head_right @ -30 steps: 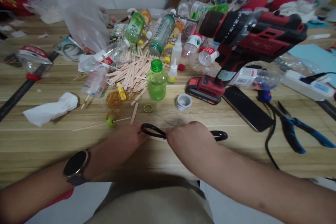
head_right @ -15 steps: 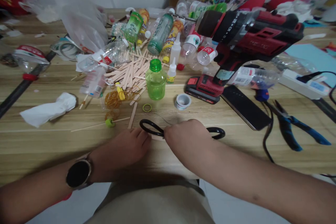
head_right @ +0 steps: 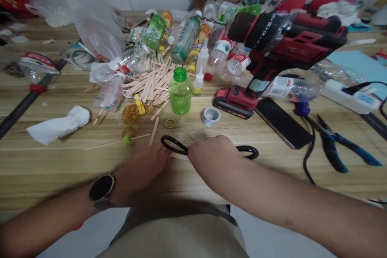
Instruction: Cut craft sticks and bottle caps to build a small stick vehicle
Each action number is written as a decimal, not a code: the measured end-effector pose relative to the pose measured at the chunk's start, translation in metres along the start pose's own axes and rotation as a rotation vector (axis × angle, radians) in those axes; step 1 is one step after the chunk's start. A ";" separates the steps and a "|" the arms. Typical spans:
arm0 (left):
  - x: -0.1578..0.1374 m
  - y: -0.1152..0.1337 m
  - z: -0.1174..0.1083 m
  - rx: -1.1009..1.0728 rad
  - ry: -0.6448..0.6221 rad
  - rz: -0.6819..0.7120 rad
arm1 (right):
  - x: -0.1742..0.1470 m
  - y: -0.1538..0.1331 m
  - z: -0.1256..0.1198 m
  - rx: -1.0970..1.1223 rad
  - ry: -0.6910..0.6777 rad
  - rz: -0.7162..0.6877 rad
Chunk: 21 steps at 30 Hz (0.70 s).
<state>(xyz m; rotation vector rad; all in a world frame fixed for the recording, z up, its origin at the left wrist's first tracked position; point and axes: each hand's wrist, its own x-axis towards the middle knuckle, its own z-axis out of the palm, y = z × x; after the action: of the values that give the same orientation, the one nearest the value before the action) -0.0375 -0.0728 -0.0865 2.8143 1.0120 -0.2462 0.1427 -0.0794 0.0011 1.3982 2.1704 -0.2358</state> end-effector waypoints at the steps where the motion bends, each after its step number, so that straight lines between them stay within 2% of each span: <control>1: 0.000 0.000 0.001 -0.017 0.010 -0.017 | 0.000 -0.001 0.000 -0.002 -0.002 0.000; 9: 0.002 -0.003 0.000 -0.169 0.075 -0.106 | 0.001 0.000 -0.005 -0.006 -0.059 0.014; 15: -0.002 -0.008 -0.003 -0.280 0.130 -0.119 | 0.000 0.002 -0.003 -0.063 -0.027 -0.008; 21: -0.007 -0.009 -0.011 -0.368 0.148 -0.101 | 0.004 0.005 0.004 -0.137 0.005 -0.093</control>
<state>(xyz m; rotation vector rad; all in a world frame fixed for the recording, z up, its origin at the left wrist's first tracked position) -0.0474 -0.0685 -0.0752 2.4791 1.1017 0.1292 0.1474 -0.0756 -0.0036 1.2249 2.2140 -0.1154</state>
